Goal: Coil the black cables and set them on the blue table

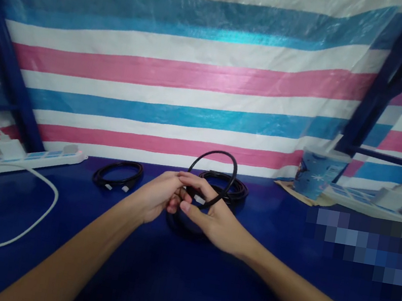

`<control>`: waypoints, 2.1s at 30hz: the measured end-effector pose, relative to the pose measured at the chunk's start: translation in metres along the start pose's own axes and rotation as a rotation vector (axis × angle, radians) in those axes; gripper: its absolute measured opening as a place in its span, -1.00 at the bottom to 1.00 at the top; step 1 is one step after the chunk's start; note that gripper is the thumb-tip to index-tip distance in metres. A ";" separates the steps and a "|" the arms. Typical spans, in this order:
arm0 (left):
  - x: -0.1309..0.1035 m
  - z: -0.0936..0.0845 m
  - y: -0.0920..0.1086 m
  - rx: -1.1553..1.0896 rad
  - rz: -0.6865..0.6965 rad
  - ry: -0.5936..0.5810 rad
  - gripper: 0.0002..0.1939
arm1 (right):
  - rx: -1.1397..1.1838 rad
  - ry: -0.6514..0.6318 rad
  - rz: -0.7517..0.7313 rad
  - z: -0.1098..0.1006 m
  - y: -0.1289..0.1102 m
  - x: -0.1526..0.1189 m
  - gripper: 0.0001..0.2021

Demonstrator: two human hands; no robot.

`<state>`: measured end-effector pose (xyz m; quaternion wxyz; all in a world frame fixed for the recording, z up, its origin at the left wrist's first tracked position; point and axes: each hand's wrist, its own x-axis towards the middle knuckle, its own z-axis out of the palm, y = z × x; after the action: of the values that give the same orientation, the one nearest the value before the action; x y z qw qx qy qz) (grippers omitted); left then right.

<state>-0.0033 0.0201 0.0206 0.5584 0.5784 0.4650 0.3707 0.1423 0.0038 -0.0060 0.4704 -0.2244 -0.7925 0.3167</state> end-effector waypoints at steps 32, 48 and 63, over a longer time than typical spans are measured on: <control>0.001 -0.007 -0.008 1.398 1.537 0.274 -0.76 | 0.525 -0.160 0.742 -0.012 -0.038 0.001 -0.87; 0.001 -0.005 -0.008 1.063 1.032 0.499 -0.70 | 0.337 -0.172 0.400 -0.009 -0.036 -0.005 -0.80; -0.007 0.011 0.000 -0.456 -0.121 -0.069 -0.80 | -0.726 -0.186 -0.364 -0.003 -0.019 -0.012 -0.51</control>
<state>0.0050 0.0101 0.0196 0.7113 0.4208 0.3835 0.4122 0.1489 -0.0166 0.0013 0.3353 -0.2024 -0.9186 -0.0528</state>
